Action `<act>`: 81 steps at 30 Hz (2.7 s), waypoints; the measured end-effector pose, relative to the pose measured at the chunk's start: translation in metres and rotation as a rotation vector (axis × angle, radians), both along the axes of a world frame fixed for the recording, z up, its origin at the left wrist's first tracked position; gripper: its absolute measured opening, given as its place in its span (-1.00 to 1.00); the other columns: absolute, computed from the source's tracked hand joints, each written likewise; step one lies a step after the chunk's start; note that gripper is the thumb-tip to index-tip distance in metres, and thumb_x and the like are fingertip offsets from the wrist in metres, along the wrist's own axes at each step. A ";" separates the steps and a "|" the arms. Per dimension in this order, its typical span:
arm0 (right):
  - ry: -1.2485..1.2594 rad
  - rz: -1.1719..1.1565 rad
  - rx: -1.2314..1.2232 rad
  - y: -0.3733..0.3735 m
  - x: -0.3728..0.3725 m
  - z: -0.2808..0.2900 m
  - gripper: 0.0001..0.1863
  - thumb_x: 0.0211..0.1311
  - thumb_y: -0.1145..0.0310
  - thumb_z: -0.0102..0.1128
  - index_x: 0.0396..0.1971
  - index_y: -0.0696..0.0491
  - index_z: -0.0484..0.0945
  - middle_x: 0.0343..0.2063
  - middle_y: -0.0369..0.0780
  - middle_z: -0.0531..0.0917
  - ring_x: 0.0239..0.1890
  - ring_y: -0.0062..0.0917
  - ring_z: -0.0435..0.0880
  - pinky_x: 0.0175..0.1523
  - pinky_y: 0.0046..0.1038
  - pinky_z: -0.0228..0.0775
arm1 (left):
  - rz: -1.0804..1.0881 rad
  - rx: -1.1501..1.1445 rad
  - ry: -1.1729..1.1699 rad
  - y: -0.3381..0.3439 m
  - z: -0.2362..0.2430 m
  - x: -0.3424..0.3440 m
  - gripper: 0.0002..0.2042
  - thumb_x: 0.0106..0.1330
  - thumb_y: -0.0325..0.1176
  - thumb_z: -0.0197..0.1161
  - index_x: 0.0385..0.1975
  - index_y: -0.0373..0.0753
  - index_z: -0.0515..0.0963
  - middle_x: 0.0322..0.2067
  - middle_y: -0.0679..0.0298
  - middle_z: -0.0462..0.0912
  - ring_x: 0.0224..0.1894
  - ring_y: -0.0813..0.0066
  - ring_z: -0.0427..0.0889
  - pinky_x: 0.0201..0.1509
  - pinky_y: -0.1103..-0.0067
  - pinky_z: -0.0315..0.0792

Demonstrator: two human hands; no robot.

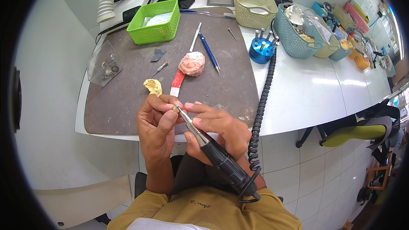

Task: The person polishes a denture component using a handheld rotary tool, periodically checking its fit against a dental model.

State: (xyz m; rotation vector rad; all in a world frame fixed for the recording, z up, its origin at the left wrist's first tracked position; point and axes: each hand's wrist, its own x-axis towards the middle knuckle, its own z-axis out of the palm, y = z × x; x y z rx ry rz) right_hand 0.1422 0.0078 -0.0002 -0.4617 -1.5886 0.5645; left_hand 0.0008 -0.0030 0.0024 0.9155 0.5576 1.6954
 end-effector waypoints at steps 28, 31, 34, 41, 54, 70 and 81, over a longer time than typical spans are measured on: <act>0.117 0.016 -0.021 0.003 -0.001 -0.001 -0.67 -0.09 0.59 0.41 -0.28 0.21 0.49 -0.36 -0.02 0.67 -0.11 -0.14 0.72 0.02 -0.13 0.60 | -0.007 -0.024 -0.017 0.001 0.002 0.001 -0.88 0.25 -0.65 0.25 -0.26 -0.38 0.50 -0.24 0.09 0.60 -0.19 0.42 0.68 -0.06 0.51 0.66; 0.088 -0.009 -0.010 0.003 -0.002 0.000 -0.67 -0.09 0.59 0.42 -0.29 0.20 0.49 -0.37 -0.02 0.67 -0.11 -0.16 0.72 0.01 -0.15 0.61 | -0.006 -0.013 -0.019 0.001 0.001 0.000 -0.87 0.24 -0.64 0.27 -0.25 -0.38 0.50 -0.24 0.10 0.59 -0.19 0.42 0.68 -0.07 0.52 0.67; 0.086 -0.015 -0.013 0.002 -0.002 0.001 -0.68 -0.09 0.59 0.42 -0.30 0.20 0.50 -0.37 -0.02 0.68 -0.12 -0.17 0.73 0.00 -0.17 0.62 | -0.006 -0.007 -0.016 0.001 0.000 0.000 -0.86 0.23 -0.64 0.28 -0.26 -0.37 0.50 -0.24 0.10 0.59 -0.19 0.43 0.67 -0.07 0.53 0.67; -0.001 0.001 0.011 0.003 0.002 0.000 -0.69 0.08 0.52 0.33 -0.20 0.22 0.43 -0.38 -0.02 0.62 -0.11 -0.06 0.70 0.07 -0.10 0.56 | 0.001 -0.023 -0.007 0.002 -0.001 0.001 -0.85 0.23 -0.64 0.29 -0.26 -0.36 0.49 -0.25 0.12 0.59 -0.20 0.47 0.66 -0.08 0.54 0.66; 0.056 0.035 0.091 0.004 0.003 -0.002 -0.67 0.09 0.42 0.35 -0.21 0.18 0.43 -0.44 -0.04 0.64 -0.14 -0.07 0.71 0.06 -0.03 0.53 | 0.007 0.017 -0.002 0.004 -0.003 0.001 -0.89 0.29 -0.61 0.23 -0.22 -0.38 0.52 -0.25 0.12 0.60 -0.22 0.46 0.66 -0.10 0.55 0.65; -0.004 0.000 0.054 0.004 0.004 0.000 -0.67 0.06 0.53 0.32 -0.19 0.20 0.42 -0.37 -0.01 0.64 -0.11 -0.07 0.70 0.07 -0.09 0.55 | 0.021 -0.035 0.000 0.001 0.001 0.002 -0.87 0.25 -0.62 0.27 -0.23 -0.41 0.53 -0.21 0.04 0.64 -0.18 0.40 0.69 -0.08 0.50 0.68; 0.016 -0.034 -0.003 0.003 0.000 0.005 -0.67 -0.08 0.58 0.42 -0.29 0.20 0.48 -0.36 0.01 0.67 -0.12 -0.16 0.73 0.02 -0.15 0.61 | 0.037 -0.037 0.028 -0.001 0.003 0.002 -0.90 0.25 -0.63 0.26 -0.29 -0.37 0.52 -0.22 0.04 0.62 -0.19 0.39 0.69 -0.10 0.52 0.68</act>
